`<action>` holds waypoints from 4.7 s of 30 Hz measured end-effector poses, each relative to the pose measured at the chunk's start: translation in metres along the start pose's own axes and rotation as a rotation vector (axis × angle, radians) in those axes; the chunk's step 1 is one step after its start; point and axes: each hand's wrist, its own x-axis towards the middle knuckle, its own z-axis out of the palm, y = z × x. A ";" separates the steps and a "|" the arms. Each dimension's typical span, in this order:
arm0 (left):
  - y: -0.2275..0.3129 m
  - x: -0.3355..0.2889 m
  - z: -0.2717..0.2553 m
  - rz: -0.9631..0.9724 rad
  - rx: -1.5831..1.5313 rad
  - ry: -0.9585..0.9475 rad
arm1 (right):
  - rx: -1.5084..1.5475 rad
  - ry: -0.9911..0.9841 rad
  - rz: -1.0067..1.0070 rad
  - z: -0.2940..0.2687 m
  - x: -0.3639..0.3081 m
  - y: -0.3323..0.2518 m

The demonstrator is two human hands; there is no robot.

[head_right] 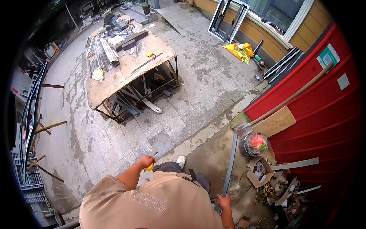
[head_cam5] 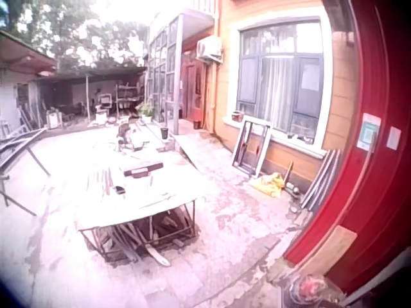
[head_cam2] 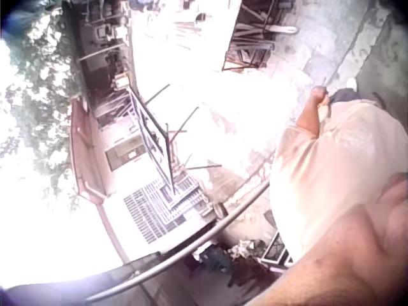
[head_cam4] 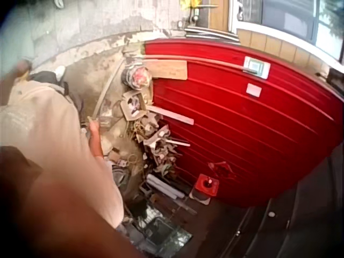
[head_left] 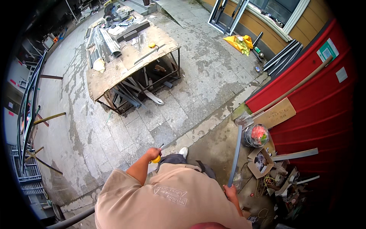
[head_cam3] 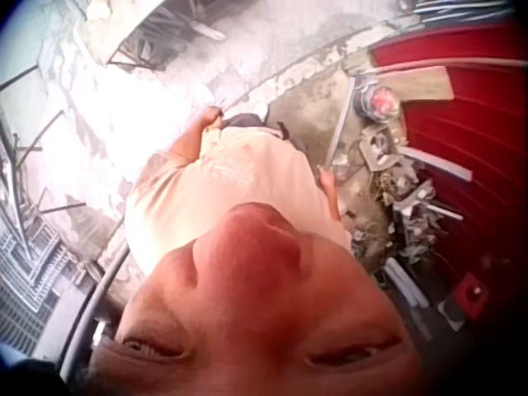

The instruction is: The person uses a tape measure to check the dimensions of a large metal frame on stands and marks it with a pen. They then walk to a storage rack, inspect several metal profiles, and select one to measure with the tape measure.

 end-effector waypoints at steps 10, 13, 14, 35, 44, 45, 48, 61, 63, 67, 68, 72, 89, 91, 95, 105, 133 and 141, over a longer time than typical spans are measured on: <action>0.188 0.181 -0.122 0.021 -0.240 0.150 | -0.651 -0.092 -0.073 -0.046 0.220 -0.148; 0.197 0.210 -0.105 -0.112 -0.044 0.087 | -0.750 -0.088 -0.170 -0.067 0.317 -0.204; 0.199 0.214 -0.094 -0.202 -0.056 0.021 | -0.782 -0.092 -0.208 -0.074 0.347 -0.223; 0.574 0.578 -0.502 0.082 -0.122 0.274 | -0.874 -0.236 -0.787 0.092 0.660 -1.028; 0.769 0.674 -0.723 0.412 0.066 0.558 | -1.320 -0.425 -1.138 0.230 0.743 -1.339; 0.776 0.688 -0.743 0.336 0.045 0.573 | -1.317 -0.451 -1.238 0.258 0.754 -1.374; 0.787 0.720 -0.782 0.178 0.001 0.629 | -1.350 -0.606 -1.503 0.327 0.770 -1.475; 0.721 0.856 -0.979 -0.257 -0.075 0.588 | -1.437 -0.886 -2.199 0.594 0.741 -1.735; 0.709 0.876 -1.015 -0.248 -0.093 0.554 | -1.441 -0.887 -2.194 0.626 0.740 -1.770; 0.676 0.910 -1.094 -0.275 -0.125 0.510 | -1.159 -0.865 -2.245 0.672 0.724 -1.862; 0.669 0.913 -1.115 -0.307 -0.153 0.488 | -1.068 -0.844 -2.193 0.677 0.719 -1.882; 0.631 0.939 -1.180 -0.449 -0.228 0.475 | -0.878 -0.753 -1.915 0.705 0.738 -1.947; 0.535 1.076 -1.345 -1.026 -0.533 0.760 | -1.280 -0.914 -1.715 0.879 0.901 -2.222; 0.519 1.088 -1.355 -1.074 -0.541 0.777 | -1.269 -0.941 -1.721 0.919 0.894 -2.250; 0.489 1.116 -1.388 -1.153 -0.546 0.792 | -1.293 -0.969 -1.718 0.984 0.884 -2.289; 0.408 1.184 -1.413 -1.171 -0.702 0.846 | -1.797 -1.190 -1.450 1.050 0.853 -2.290; 0.417 1.192 -1.537 -1.235 -0.717 0.970 | -1.798 -1.071 -1.239 1.149 0.908 -2.406; 0.443 1.297 -1.668 -0.823 -0.862 0.825 | -1.605 -1.016 -1.360 1.187 0.978 -2.512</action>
